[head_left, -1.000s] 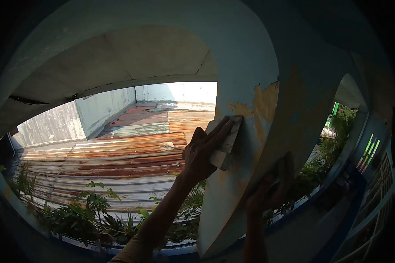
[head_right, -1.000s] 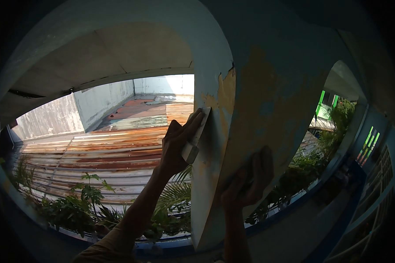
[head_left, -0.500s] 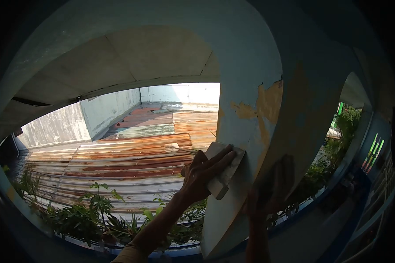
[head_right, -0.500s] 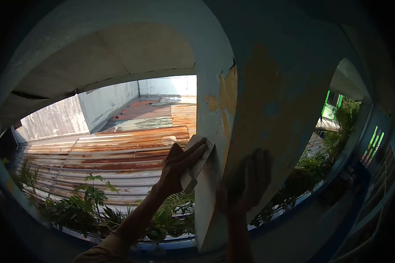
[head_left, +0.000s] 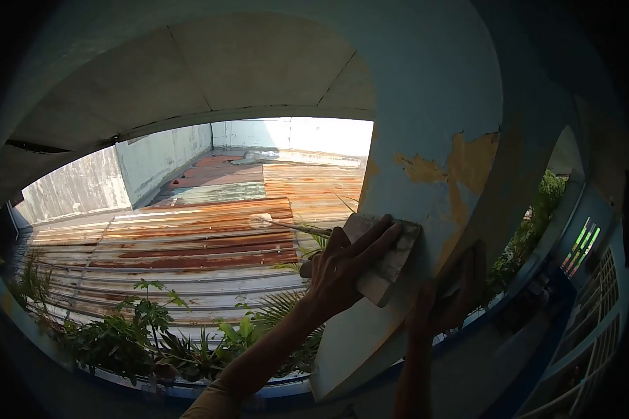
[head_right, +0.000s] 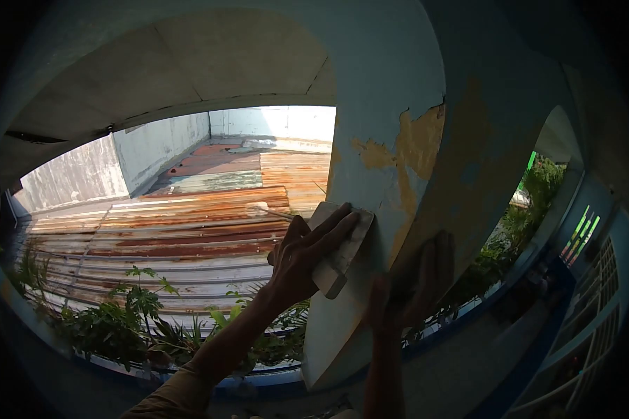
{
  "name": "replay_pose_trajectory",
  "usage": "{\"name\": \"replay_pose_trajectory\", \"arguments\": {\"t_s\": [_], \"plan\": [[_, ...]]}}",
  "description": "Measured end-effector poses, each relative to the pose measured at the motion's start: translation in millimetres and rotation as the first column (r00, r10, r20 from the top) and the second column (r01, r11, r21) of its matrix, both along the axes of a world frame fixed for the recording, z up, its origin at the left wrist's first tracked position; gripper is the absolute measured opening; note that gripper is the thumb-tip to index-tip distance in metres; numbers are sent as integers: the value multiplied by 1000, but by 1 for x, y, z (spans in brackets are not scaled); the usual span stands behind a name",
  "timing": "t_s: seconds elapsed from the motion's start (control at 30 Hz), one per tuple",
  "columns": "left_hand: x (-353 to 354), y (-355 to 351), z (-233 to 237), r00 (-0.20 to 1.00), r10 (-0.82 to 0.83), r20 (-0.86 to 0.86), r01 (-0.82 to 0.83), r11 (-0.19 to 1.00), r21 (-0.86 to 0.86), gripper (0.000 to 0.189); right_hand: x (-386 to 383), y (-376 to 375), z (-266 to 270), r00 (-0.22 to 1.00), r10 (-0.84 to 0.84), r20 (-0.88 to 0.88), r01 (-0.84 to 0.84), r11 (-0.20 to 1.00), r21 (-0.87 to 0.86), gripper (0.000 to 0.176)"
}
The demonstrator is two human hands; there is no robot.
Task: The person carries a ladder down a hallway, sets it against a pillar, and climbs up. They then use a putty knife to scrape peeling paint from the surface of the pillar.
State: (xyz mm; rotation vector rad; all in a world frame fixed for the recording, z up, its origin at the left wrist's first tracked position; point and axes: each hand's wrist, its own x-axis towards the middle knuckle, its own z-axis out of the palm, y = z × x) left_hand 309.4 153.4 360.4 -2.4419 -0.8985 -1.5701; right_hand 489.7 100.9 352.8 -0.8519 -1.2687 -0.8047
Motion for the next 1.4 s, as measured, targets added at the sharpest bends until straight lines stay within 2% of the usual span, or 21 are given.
{"name": "replay_pose_trajectory", "arguments": {"t_s": [0.07,0.17,0.2,0.27,0.4,0.43,0.5,0.53,0.57,0.63,0.7,0.73,0.77,0.83,0.93,1.07,1.17,1.23,1.3,1.37,1.4], "plan": [[10,3,-1,995,26,98,-33,997,69,89,-1,1,-2,1000,-27,12,27,1000,-16,69],[17,8,53,990,54,130,-65,995,81,90,0,2,0,1000,-3,-6,4,1000,23,67],[17,10,57,989,49,138,-60,995,74,90,0,3,1,1000,7,9,-7,999,33,66],[10,11,63,995,80,58,-82,996,21,90,0,2,3,1000,15,20,-16,999,43,63],[6,-4,13,997,-37,69,31,996,89,90,4,2,2,999,-16,48,14,999,32,63],[10,-4,8,998,2,69,-5,999,50,91,3,3,1,999,-13,38,11,999,38,62],[14,-1,38,994,13,112,-16,1000,22,95,2,2,1,999,-10,44,9,999,33,62],[15,4,56,992,77,97,-80,996,29,100,1,2,3,999,0,48,-1,999,32,61],[16,6,70,990,49,129,-60,995,78,104,2,0,4,999,8,49,-9,999,31,60],[13,7,61,993,16,114,-27,995,95,86,5,-1,1,999,14,49,-16,999,39,59],[3,1,21,999,16,27,-19,994,109,84,5,2,0,998,26,51,-29,997,70,59],[3,0,-3,998,-41,48,35,993,112,83,6,2,-1,999,18,49,-21,997,68,59],[4,-5,-2,998,-15,69,3,987,161,83,3,4,-2,999,10,40,-12,998,68,59],[4,-6,7,998,-7,62,3,998,55,83,2,2,-2,999,-5,42,3,998,57,59],[0,-4,10,1000,11,17,-11,1000,4,84,3,5,0,1000,-7,28,5,998,64,58],[7,-12,4,999,-22,43,21,999,28,83,2,-1,1,997,-47,55,44,998,44,56],[11,-4,25,996,50,79,-49,999,-7,82,1,4,0,999,0,33,-3,995,102,55],[13,4,53,991,33,133,-43,997,70,80,1,2,-1,999,-8,46,5,997,78,55],[4,3,44,994,-8,111,1,998,55,79,-1,2,-1,999,-17,26,15,996,89,55],[-1,-7,11,1000,-1,3,1,1000,1,79,1,2,-1,998,-19,54,15,997,69,55],[3,-10,6,999,-7,33,6,1000,29,81,0,4,0,998,-22,51,18,997,79,55]]}}
